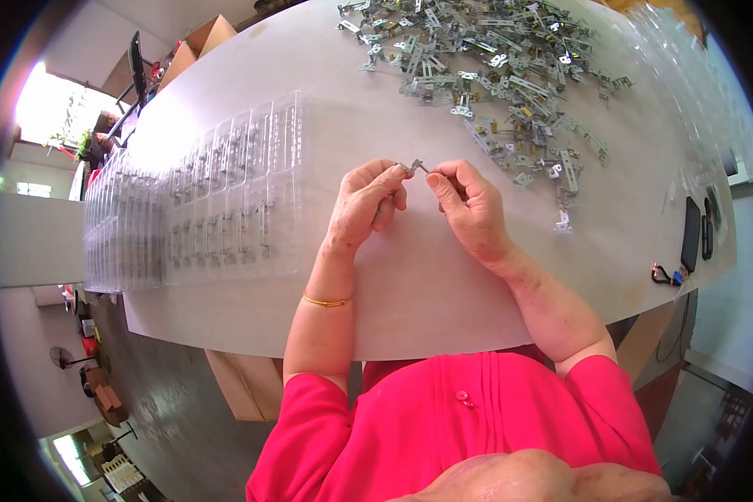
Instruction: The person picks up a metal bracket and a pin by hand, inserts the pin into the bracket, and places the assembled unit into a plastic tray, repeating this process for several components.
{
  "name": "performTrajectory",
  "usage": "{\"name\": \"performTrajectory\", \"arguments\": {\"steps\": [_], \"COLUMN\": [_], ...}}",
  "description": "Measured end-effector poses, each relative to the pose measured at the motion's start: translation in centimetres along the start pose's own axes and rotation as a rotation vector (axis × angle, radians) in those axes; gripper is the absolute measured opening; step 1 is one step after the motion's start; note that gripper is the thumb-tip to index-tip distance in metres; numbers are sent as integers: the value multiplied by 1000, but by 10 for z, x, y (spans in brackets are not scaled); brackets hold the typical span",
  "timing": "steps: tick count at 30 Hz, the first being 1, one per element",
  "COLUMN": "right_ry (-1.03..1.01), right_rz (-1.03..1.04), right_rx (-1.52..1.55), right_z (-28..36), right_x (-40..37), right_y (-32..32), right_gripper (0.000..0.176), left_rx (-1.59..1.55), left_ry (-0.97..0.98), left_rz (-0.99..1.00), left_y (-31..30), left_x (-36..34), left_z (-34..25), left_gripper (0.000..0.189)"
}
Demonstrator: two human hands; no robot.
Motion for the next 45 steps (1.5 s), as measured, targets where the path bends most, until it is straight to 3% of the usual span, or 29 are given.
{"name": "performTrajectory", "arguments": {"steps": [10,18,21,26,30,32,34,35,37,45], "right_ry": [39,114,77,-287,-330,-41,37,116,93,70], "right_rz": [17,11,55,-55,-120,-158,-104,-51,-26,17], "right_rx": [-29,35,-81,-150,-106,134,124,110,66,-1], "right_z": [-7,-4,-5,15,20,0,-4,-9,-7,-7], "right_x": [0,-1,0,2,4,11,9,7,4,3], "right_y": [1,-1,2,-2,-8,-13,-10,-6,-3,0], "right_gripper": [11,15,14,8,7,7,8,9,9,10], "left_rx": [191,348,344,393,380,349,6,6,-107,-76], "left_ry": [107,174,227,232,194,140,-13,-13,17,47], "left_rz": [-117,-99,-92,-65,18,5,4,4,26,37], "left_y": [0,8,10,13,22,16,3,1,1,2], "left_x": [-2,-6,-5,-9,-12,-12,-4,-2,-1,-1], "left_z": [-6,-9,-7,-10,-10,-10,-1,0,-2,-3], "left_gripper": [26,24,23,22,22,23,25,25,28,28]}}
Point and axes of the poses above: each hand's wrist, its own x-axis towards the middle knuckle, its own y-axis out of the palm, z = x × y, the point moved 8 cm from there along x, towards the middle knuckle, and after that the axes turned 14 degrees about -z, right-handed, at the moved point
